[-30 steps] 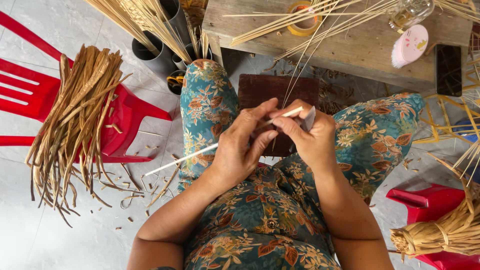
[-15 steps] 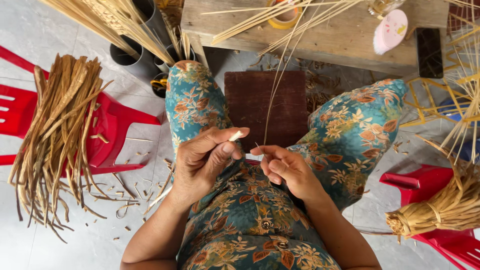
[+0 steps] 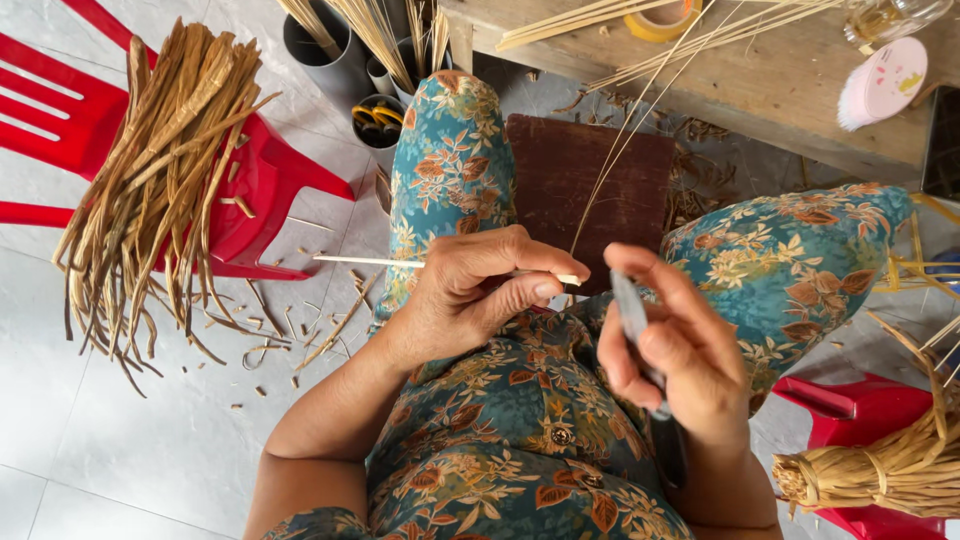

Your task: The person sits on a low stool with a wooden board on their lap and uses a small knife to split and peel thin strips from long bamboo sticks. They rotate each stick, shave off thin slivers, and set finished sticks on the workbench beside bundles of raw bamboo.

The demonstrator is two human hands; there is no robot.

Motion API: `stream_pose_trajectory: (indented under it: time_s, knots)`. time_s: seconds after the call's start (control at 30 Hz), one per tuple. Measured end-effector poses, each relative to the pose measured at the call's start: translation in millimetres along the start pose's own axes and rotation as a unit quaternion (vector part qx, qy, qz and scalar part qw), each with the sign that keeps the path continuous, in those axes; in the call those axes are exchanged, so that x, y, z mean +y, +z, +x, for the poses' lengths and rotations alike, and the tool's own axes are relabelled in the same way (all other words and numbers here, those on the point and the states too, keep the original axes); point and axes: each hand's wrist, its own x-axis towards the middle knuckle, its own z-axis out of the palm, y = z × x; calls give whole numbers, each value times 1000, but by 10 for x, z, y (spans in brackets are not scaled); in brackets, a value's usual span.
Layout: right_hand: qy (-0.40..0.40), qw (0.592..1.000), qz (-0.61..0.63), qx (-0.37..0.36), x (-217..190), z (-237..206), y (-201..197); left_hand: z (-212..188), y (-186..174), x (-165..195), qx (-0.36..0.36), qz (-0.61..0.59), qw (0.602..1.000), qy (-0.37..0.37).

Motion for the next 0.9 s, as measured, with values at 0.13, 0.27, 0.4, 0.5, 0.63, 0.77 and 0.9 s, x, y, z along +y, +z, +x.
stream_pose_trajectory:
  time_s: [0.13, 0.27, 0.4, 0.5, 0.63, 0.77, 0.9]
  knots:
    - [15, 1000, -25, -8, -2, 63, 156, 16, -39, -47, -24, 1, 999, 26]
    - [27, 1000, 11, -10, 33, 94, 137, 27, -59, -92, -28, -13, 999, 28]
    - [24, 1000, 8, -11, 69, 47, 124, 19, -86, -91, -35, -11, 999, 34]
    - [22, 1000, 10, -13, 80, 31, 123, 24, -123, -82, -44, 4, 998, 38]
    - [25, 1000, 9, -11, 79, 22, 126, 35, -150, -74, -55, 30, 997, 51]
    - [17, 1000, 0, -16, 80, 12, 123, 46, -144, -72, -58, 29, 997, 50]
    - [12, 999, -6, -29, 78, 17, 98, 54, -143, -70, -59, 31, 996, 51]
